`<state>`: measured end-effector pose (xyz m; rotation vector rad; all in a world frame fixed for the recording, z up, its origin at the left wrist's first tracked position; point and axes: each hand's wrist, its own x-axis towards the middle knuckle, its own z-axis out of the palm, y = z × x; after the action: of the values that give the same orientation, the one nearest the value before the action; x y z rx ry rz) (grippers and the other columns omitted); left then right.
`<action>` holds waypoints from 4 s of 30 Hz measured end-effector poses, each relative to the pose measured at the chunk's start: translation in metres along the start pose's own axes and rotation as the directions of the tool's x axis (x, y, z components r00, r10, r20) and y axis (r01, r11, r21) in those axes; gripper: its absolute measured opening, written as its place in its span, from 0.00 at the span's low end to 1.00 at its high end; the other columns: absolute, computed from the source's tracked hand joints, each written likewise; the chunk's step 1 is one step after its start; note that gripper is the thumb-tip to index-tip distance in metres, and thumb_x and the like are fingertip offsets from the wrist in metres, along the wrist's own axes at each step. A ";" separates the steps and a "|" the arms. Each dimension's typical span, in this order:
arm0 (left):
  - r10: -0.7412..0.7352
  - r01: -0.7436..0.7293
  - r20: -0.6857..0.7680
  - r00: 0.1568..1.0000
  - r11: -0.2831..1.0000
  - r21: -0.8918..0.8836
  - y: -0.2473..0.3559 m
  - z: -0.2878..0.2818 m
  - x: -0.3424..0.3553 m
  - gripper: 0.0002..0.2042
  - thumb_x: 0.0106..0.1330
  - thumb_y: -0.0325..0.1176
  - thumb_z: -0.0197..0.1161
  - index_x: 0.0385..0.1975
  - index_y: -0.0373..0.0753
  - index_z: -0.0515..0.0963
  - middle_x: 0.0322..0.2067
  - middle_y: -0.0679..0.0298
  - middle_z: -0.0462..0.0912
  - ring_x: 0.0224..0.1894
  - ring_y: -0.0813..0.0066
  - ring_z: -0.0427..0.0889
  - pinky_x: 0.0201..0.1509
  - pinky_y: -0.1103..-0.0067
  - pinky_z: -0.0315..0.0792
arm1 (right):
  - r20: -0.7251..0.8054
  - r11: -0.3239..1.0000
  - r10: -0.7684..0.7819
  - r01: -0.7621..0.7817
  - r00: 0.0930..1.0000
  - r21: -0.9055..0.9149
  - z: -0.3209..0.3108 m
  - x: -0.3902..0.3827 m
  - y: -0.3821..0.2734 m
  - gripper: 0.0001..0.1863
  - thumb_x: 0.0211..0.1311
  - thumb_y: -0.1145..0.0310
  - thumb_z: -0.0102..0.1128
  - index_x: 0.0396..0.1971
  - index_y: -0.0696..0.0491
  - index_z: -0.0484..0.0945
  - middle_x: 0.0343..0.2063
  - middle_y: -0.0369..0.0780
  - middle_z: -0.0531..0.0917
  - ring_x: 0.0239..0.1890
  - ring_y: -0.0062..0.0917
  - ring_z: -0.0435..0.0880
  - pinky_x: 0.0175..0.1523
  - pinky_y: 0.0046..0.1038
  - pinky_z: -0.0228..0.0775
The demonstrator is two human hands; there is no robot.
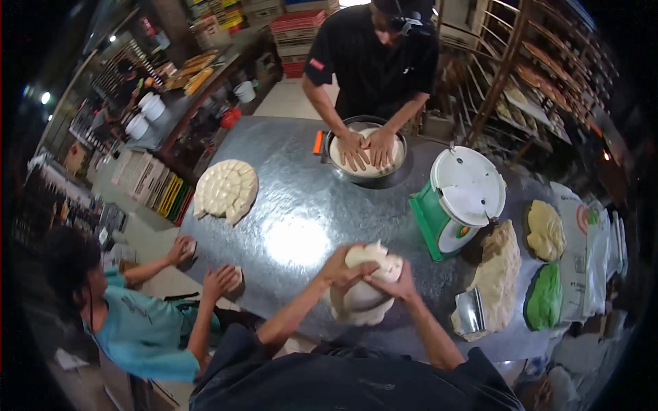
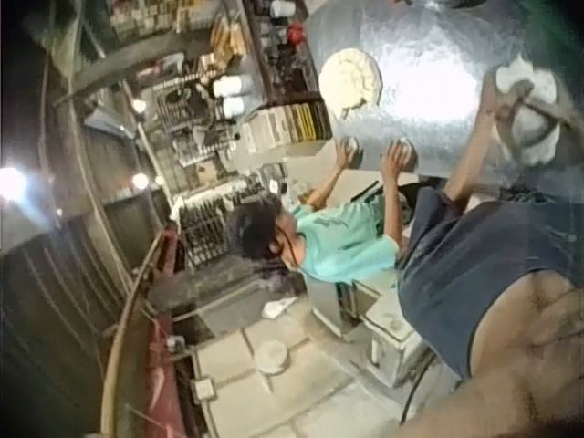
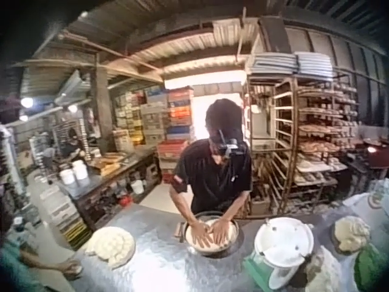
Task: The person cuts dough with a bench scraper, weighs it on a scale, and shapes it into large balls by hand on a metal tray.
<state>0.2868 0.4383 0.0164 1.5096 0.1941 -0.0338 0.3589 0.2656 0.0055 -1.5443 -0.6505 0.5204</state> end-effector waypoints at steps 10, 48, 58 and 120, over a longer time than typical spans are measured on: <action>0.277 -0.101 -0.273 0.921 0.849 0.519 -0.102 0.097 -0.095 0.26 0.48 0.56 0.66 0.37 0.37 0.81 0.33 0.50 0.82 0.36 0.53 0.80 0.43 0.66 0.72 | 0.579 0.502 -0.221 0.601 0.784 -0.622 -0.064 -0.086 0.054 0.27 0.30 0.43 0.66 0.30 0.48 0.81 0.26 0.37 0.81 0.35 0.34 0.79 0.41 0.37 0.70; -0.015 -0.552 -0.808 0.589 0.723 -0.416 -0.052 -0.278 0.019 0.36 0.66 0.64 0.40 0.68 0.50 0.47 0.60 0.51 0.60 0.62 0.55 0.63 0.62 0.57 0.62 | -0.038 0.480 0.045 0.012 0.998 0.877 0.217 0.352 -0.024 0.41 0.61 0.34 0.42 0.65 0.48 0.55 0.61 0.41 0.66 0.61 0.36 0.67 0.62 0.43 0.63; -0.082 -0.313 -0.852 0.517 0.908 -0.277 -0.101 -0.111 -0.026 0.15 0.65 0.40 0.56 0.45 0.40 0.63 0.39 0.63 0.71 0.35 0.68 0.75 0.45 0.73 0.70 | -0.179 0.944 0.322 -0.330 0.930 -0.016 0.257 0.253 0.171 0.34 0.45 0.59 0.73 0.49 0.54 0.64 0.29 0.45 0.73 0.31 0.26 0.79 0.31 0.32 0.74; -0.563 0.553 0.030 0.826 0.820 0.148 -0.086 0.217 0.055 0.26 0.55 0.44 0.66 0.47 0.29 0.72 0.43 0.53 0.80 0.43 0.64 0.79 0.49 0.73 0.72 | -0.780 0.606 0.234 -0.714 0.580 -0.349 -0.230 -0.109 0.154 0.24 0.52 0.69 0.61 0.46 0.60 0.61 0.30 0.57 0.79 0.37 0.52 0.79 0.40 0.47 0.69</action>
<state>0.3518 0.2223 -0.0661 1.5347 0.5852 -0.5859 0.4484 0.0200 -0.1358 -2.4433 0.2909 0.0899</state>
